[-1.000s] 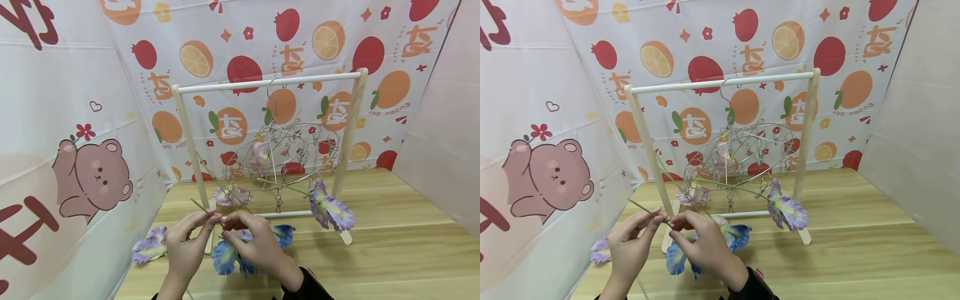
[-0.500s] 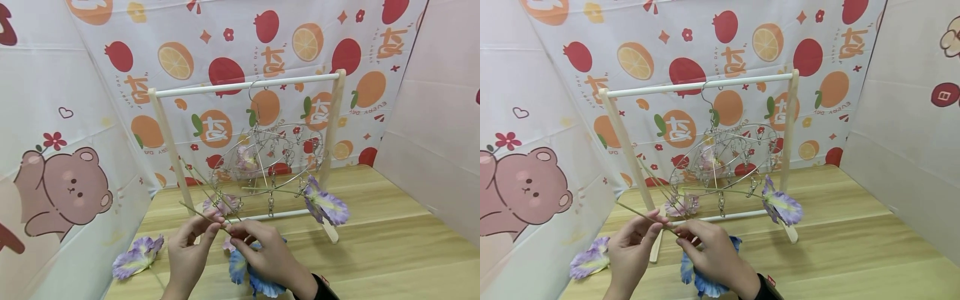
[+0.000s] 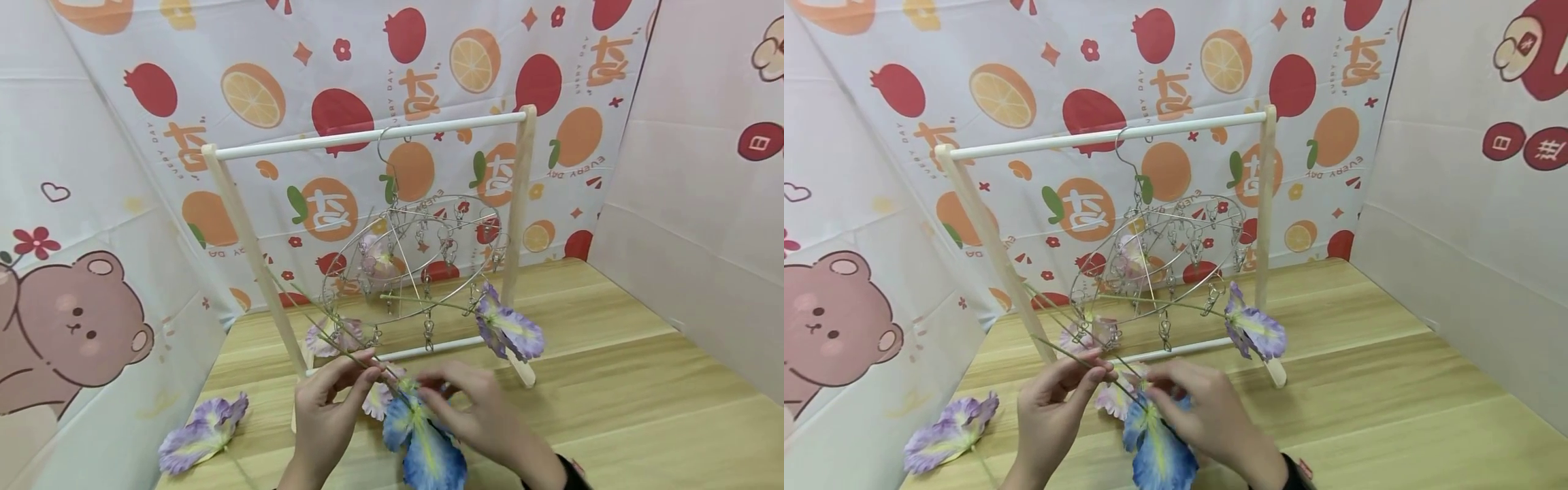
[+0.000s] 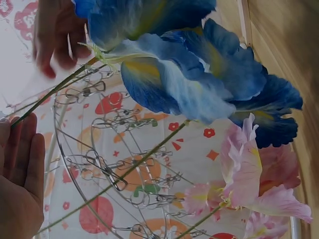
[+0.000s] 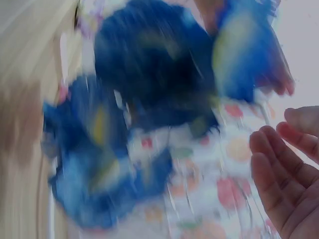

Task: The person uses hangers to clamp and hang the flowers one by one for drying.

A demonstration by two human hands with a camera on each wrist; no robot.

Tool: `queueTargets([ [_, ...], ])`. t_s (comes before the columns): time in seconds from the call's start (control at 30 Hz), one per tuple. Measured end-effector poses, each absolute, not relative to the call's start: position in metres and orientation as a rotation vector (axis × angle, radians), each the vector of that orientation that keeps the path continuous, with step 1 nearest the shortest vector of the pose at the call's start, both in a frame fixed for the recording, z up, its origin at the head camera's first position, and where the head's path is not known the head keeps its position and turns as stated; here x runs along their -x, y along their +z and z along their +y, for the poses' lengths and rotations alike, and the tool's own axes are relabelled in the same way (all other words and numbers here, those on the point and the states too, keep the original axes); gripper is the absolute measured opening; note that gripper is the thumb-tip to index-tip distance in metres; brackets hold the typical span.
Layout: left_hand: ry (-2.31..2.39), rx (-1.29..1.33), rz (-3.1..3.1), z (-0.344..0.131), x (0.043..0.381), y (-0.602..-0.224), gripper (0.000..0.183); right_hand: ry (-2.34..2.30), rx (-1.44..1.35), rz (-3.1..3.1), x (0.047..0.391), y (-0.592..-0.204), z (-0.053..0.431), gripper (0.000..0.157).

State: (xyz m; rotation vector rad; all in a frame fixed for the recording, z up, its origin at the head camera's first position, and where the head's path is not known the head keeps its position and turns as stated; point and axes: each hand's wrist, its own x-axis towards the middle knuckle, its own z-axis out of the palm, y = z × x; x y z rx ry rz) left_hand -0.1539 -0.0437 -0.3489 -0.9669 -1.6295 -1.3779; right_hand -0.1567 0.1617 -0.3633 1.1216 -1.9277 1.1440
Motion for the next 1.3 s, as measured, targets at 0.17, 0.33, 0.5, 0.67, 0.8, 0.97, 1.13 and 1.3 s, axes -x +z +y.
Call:
queueTargets([
  [0.17, -1.369, 0.939, -1.668, -0.045, 0.157, -0.351, 0.035, 1.053, -0.936, -1.949, 0.165, -0.355, 0.209, 0.017],
  [0.33, -1.362, 0.919, -1.689, -0.049, 0.159, -0.353, 0.035, 0.934, -0.681, -2.003, 0.185, -0.336, 0.258, 0.011],
  [0.5, -1.362, 0.898, -1.700, -0.053, 0.159, -0.354, 0.037, 0.855, -0.508, -2.152, 0.212, -0.310, 0.288, 0.021],
  [0.67, -1.349, 0.882, -1.740, -0.055, 0.159, -0.352, 0.037, 0.738, -0.555, -2.205, 0.236, -0.286, 0.299, 0.036],
  [0.8, -1.343, 0.875, -1.765, -0.057, 0.159, -0.350, 0.037, 0.683, -0.596, -2.270, 0.247, -0.271, 0.296, 0.049],
  [0.97, -1.341, 0.895, -1.764, -0.057, 0.157, -0.349, 0.036, 0.686, -0.638, -2.368, 0.255, -0.262, 0.289, 0.055],
  [1.13, -1.332, 0.918, -1.770, -0.057, 0.157, -0.348, 0.036, 0.654, -0.665, -2.355, 0.260, -0.264, 0.283, 0.052],
  [1.3, -1.320, 0.932, -1.752, -0.057, 0.156, -0.348, 0.035, 0.623, -0.654, -2.286, 0.254, -0.270, 0.277, 0.046],
])
